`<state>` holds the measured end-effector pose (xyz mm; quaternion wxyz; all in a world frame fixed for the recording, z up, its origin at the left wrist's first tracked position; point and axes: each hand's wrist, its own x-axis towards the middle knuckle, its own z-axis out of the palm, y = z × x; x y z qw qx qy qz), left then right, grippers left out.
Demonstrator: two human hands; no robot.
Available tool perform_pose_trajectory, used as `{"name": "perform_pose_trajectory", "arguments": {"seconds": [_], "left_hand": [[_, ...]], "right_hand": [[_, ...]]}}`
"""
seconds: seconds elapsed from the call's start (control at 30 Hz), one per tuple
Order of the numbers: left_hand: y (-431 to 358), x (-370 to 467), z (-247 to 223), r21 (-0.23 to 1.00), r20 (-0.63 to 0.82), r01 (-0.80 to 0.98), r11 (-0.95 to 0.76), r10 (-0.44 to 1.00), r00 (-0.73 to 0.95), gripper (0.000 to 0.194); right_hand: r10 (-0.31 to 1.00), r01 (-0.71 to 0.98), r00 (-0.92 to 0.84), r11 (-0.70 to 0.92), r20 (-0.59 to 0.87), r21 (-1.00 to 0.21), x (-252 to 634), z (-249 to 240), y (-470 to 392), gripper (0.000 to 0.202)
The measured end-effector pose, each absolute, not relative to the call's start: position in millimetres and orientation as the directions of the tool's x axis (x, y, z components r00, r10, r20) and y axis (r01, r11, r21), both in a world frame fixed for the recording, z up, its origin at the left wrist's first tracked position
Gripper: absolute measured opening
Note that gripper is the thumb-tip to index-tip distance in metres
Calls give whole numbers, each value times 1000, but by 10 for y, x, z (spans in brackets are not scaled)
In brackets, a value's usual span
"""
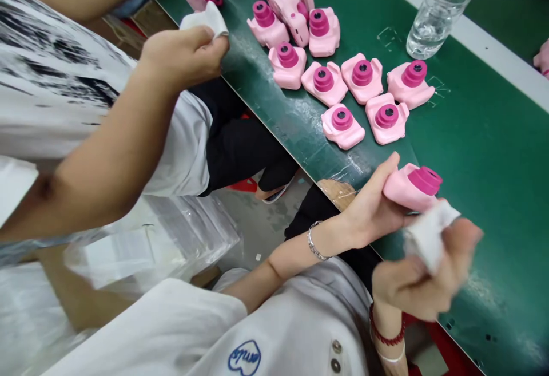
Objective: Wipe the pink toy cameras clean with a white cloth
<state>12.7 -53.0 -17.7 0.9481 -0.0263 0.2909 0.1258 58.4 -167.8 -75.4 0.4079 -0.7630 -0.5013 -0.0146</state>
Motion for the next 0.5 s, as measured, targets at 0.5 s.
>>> {"name": "perform_pose_trajectory", "arguments": {"seconds": [0.5], "left_hand": [[-438, -2, -290, -48, -449, -297, 954, 245, 859, 59]], "right_hand": [[242, 651, 759, -288, 605, -702, 710, -617, -1667, 23]]}}
